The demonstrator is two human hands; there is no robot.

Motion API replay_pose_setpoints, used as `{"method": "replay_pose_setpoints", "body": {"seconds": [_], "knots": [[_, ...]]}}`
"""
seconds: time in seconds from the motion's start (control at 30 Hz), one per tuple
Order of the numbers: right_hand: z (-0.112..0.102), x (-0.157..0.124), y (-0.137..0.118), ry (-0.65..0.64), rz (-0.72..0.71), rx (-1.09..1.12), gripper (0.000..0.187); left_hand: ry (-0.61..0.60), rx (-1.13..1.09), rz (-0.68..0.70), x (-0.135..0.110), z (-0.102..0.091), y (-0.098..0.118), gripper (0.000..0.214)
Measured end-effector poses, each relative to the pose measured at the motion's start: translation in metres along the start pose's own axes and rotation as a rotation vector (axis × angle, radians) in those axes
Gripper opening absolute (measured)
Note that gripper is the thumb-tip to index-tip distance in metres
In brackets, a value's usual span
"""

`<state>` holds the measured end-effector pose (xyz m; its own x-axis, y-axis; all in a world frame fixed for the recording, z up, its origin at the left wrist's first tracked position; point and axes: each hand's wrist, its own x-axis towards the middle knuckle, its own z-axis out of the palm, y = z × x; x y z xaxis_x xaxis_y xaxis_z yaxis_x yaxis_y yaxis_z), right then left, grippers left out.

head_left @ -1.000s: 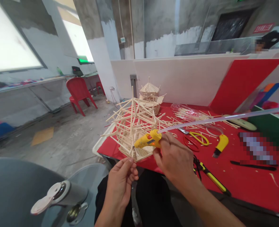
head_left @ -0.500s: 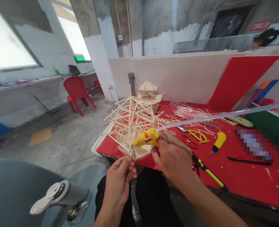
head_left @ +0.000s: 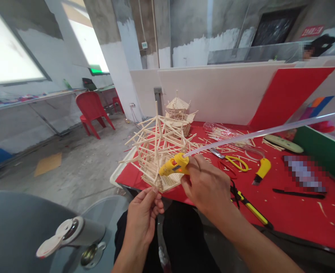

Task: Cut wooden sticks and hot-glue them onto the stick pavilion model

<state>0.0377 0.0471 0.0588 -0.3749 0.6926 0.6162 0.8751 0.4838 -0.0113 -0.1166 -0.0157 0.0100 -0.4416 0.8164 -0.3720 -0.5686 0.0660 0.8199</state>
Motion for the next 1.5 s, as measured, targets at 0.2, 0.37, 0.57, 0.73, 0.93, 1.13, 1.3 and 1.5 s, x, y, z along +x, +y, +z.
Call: {"method": "replay_pose_setpoints", "body": {"seconds": [0.2, 0.37, 0.57, 0.73, 0.93, 1.13, 1.3, 1.5], "knots": [[0.0, 0.001, 0.0, -0.003, -0.014, 0.004, 0.023, -0.009, 0.102, 0.06, -0.001, -0.007, -0.005, 0.03], [-0.002, 0.003, 0.0, -0.027, -0.01, -0.007, 0.025, 0.042, 0.516, 0.489, -0.008, -0.021, -0.004, 0.018], [-0.007, 0.007, -0.002, -0.03, -0.016, -0.011, 0.025, -0.036, 0.818, 0.752, -0.013, -0.019, 0.005, 0.006], [-0.009, 0.012, -0.003, -0.053, -0.025, -0.008, 0.023, -0.037, 0.807, 0.77, -0.009, -0.017, 0.002, 0.007], [-0.012, 0.015, -0.005, -0.067, -0.021, -0.033, 0.023, -0.036, 0.754, 0.738, -0.01, -0.015, 0.004, 0.009], [-0.011, 0.016, -0.005, -0.056, -0.048, -0.038, 0.021, -0.043, 0.758, 0.754, -0.011, -0.013, 0.004, 0.01], [-0.012, 0.016, -0.004, -0.059, -0.059, -0.032, 0.02, -0.047, 0.736, 0.748, -0.012, -0.013, 0.003, 0.012], [-0.013, 0.015, -0.005, -0.05, -0.061, -0.038, 0.018, -0.041, 0.777, 0.759, -0.011, -0.014, 0.002, 0.011]]}}
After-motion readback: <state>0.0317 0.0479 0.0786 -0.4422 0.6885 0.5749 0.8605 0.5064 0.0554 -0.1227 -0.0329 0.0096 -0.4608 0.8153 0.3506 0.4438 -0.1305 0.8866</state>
